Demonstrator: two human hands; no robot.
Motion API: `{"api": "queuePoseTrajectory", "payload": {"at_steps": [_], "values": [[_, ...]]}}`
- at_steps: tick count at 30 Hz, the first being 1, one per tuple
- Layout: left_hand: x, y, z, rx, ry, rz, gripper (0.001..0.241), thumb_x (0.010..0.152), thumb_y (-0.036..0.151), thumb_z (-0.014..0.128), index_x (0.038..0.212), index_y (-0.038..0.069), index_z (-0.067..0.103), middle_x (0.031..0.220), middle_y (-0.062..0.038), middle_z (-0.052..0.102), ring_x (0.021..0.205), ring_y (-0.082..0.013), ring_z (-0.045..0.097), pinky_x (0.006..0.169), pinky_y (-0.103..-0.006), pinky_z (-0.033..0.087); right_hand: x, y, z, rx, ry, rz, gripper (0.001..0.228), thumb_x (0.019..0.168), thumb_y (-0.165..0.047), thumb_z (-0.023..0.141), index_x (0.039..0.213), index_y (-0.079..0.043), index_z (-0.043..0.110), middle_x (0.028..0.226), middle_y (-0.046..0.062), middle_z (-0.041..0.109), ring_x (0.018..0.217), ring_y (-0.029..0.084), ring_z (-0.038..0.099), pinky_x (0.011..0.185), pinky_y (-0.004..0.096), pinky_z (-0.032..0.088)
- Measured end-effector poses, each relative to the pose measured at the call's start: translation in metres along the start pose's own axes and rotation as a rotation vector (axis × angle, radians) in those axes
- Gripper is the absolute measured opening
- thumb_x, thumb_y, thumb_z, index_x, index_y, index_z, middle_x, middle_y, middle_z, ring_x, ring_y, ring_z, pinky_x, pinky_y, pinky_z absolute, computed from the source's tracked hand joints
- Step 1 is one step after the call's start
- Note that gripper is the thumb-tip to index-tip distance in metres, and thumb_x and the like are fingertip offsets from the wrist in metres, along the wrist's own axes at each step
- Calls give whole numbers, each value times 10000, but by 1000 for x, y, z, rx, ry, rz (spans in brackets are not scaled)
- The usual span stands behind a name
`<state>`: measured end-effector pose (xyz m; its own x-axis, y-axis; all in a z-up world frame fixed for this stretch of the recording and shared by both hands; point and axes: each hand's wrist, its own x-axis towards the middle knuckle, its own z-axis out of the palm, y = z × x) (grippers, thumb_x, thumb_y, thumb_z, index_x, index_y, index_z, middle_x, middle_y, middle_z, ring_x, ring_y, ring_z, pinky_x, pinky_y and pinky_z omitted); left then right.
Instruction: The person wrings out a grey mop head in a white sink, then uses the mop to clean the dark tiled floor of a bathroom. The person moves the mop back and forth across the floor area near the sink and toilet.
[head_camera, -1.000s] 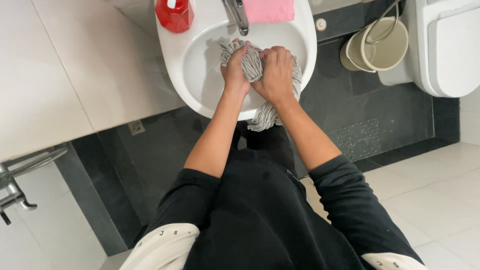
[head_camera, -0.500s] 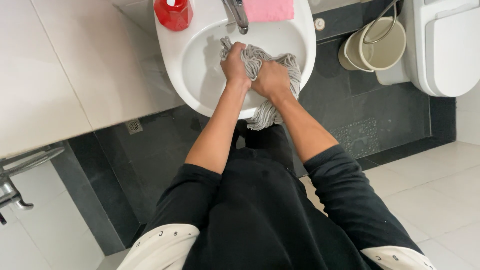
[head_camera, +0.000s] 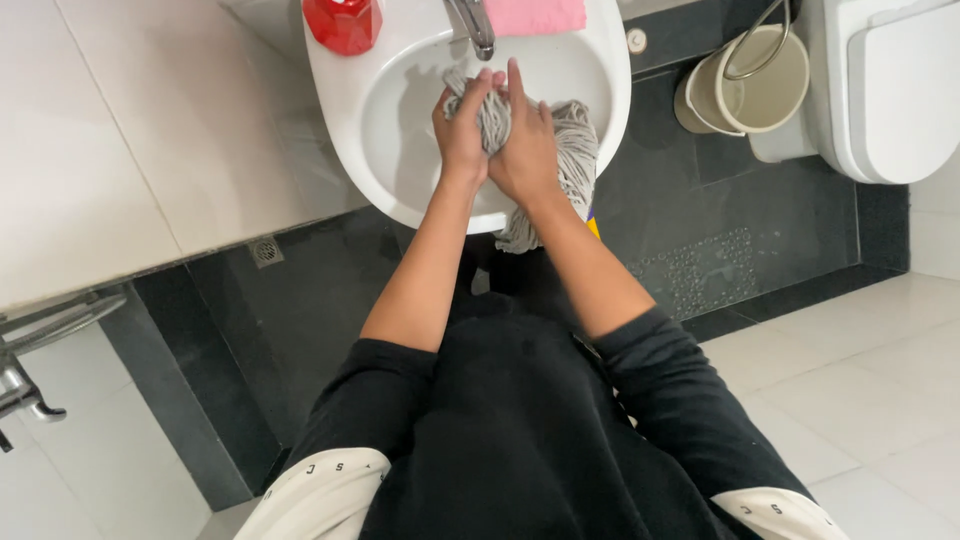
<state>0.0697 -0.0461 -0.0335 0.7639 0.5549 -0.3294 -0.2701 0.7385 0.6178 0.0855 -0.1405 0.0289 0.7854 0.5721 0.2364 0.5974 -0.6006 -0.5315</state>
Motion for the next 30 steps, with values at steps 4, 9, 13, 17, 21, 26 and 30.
{"api": "queuePoseTrajectory", "payload": {"at_steps": [4,9,13,17,21,26,30], "values": [[7,-11,-1,-41,123,-48,199,877,205,751,950,34,679,873,-68,693,775,-167,691,696,-319,573,4,10,14,104,-184,258,773,795,-291,746,1473,-65,451,1117,211,733,969,456,682,799,559,516],[16,-14,-1,-23,319,14,293,948,275,733,810,68,579,708,8,510,591,-128,511,530,-309,450,4,23,27,-80,-326,318,494,820,-288,703,1305,-196,678,1000,225,736,947,417,709,864,523,543],[22,-25,-5,-16,336,36,234,922,232,735,829,69,595,725,21,528,613,-109,508,523,-310,447,3,23,29,-69,-318,357,476,794,-270,709,1265,-194,708,976,223,734,934,426,699,856,523,531],[16,-13,4,83,361,56,210,909,235,724,860,49,641,762,-8,588,654,-127,560,586,-313,478,-4,27,32,-56,-170,215,465,790,-265,731,1224,-103,693,1024,211,747,951,419,708,845,513,538],[25,-13,-6,14,460,62,244,898,220,766,839,41,612,769,-16,575,651,-150,551,602,-337,459,-20,49,39,-275,-125,41,566,752,-246,750,1241,16,639,960,212,752,927,414,714,874,521,541],[25,-17,-13,-129,417,48,215,889,223,744,832,74,600,744,7,526,616,-152,566,579,-339,492,0,35,20,-315,-389,241,549,785,-247,720,1286,-36,650,944,225,750,893,403,724,830,509,557],[25,-13,-6,-173,426,-37,252,880,244,712,770,99,539,677,-41,495,495,-210,549,482,-364,472,12,20,4,-278,-478,378,504,766,-321,740,1210,-85,695,946,241,740,896,412,714,815,505,557]]}}
